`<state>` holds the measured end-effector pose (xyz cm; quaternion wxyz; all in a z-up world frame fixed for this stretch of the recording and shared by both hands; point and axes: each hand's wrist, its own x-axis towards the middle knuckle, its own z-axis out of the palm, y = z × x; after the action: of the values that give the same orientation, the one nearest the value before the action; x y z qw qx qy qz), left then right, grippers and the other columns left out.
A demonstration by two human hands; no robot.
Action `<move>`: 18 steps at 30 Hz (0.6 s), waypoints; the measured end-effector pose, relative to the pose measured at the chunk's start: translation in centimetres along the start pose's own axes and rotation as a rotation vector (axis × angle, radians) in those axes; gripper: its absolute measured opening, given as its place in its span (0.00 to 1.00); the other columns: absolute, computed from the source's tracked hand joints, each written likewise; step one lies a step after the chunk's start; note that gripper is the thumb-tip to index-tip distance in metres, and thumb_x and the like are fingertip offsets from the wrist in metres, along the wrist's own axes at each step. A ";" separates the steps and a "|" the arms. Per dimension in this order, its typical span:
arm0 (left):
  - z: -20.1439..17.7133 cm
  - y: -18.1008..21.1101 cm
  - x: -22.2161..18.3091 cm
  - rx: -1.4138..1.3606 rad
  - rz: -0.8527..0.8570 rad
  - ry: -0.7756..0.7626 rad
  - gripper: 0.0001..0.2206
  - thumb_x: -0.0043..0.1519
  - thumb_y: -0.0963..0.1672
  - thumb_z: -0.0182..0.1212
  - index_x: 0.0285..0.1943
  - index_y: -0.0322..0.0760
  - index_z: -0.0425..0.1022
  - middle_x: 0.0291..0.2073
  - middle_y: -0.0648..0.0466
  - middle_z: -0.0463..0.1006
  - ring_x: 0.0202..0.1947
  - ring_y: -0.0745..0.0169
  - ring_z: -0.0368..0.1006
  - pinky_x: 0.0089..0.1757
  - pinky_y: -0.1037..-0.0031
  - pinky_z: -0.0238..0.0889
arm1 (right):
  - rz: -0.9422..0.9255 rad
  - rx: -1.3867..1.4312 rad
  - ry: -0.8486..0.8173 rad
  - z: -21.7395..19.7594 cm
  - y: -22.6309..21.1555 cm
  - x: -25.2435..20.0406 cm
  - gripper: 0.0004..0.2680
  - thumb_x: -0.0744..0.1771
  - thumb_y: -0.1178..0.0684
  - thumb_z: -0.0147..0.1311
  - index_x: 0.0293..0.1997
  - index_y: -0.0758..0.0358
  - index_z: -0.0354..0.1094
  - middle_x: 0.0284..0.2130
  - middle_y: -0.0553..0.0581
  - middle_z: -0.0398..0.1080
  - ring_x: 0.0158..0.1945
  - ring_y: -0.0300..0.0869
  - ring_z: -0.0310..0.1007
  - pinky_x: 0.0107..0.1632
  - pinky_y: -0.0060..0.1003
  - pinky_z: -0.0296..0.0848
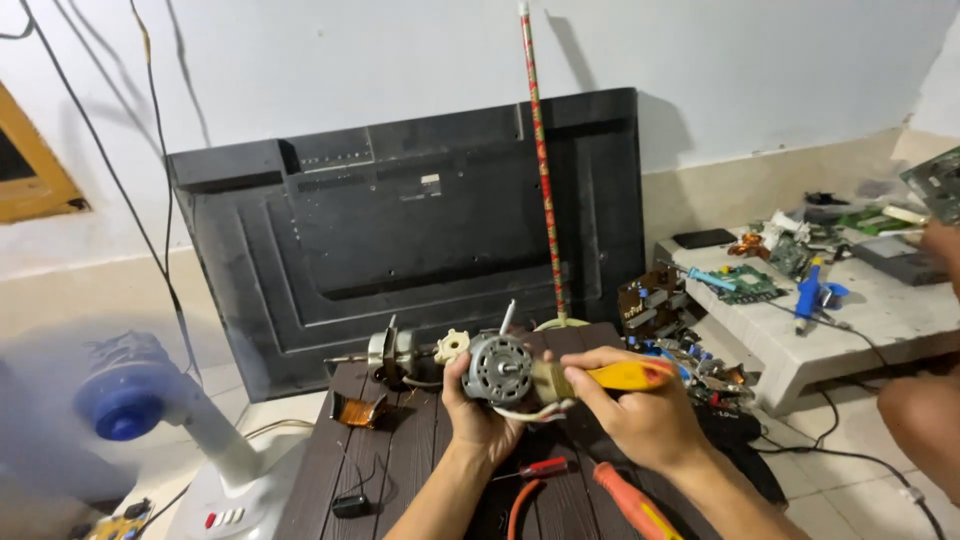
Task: Cleaning a plastic gear component with a brush and then working on a motor assembly on a low repair bench.
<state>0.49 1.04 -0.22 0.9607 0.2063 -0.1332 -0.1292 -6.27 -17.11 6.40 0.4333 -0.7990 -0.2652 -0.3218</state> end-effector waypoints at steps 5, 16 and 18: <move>-0.5 -0.2 0.3 0.045 0.018 0.026 0.34 0.54 0.57 0.50 0.57 0.24 0.72 0.46 0.40 0.78 0.54 0.36 0.75 0.53 0.45 0.70 | -0.131 0.093 -0.050 -0.4 -1.0 -1.0 0.05 0.60 0.59 0.61 0.36 0.63 0.81 0.27 0.52 0.84 0.17 0.33 0.77 0.18 0.23 0.71; 0.0 -0.6 0.0 -0.091 -0.032 -0.049 0.32 0.59 0.58 0.48 0.63 0.31 0.69 0.48 0.44 0.77 0.55 0.34 0.73 0.54 0.45 0.68 | -0.169 -0.005 -0.233 -1.9 1.3 -1.7 0.10 0.58 0.61 0.64 0.37 0.50 0.82 0.26 0.46 0.74 0.21 0.32 0.71 0.24 0.27 0.71; -0.7 -0.6 0.3 -0.080 -0.059 -0.074 0.34 0.57 0.58 0.48 0.64 0.30 0.69 0.48 0.43 0.77 0.58 0.32 0.71 0.59 0.44 0.64 | -0.221 0.047 -0.346 -1.2 1.6 -1.9 0.12 0.58 0.63 0.61 0.40 0.53 0.82 0.32 0.49 0.76 0.27 0.34 0.74 0.30 0.27 0.74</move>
<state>0.92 0.68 -1.05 0.9584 0.1665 -0.1570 -0.1703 -6.73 -19.21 4.72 0.3618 -0.7981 -0.4291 -0.2191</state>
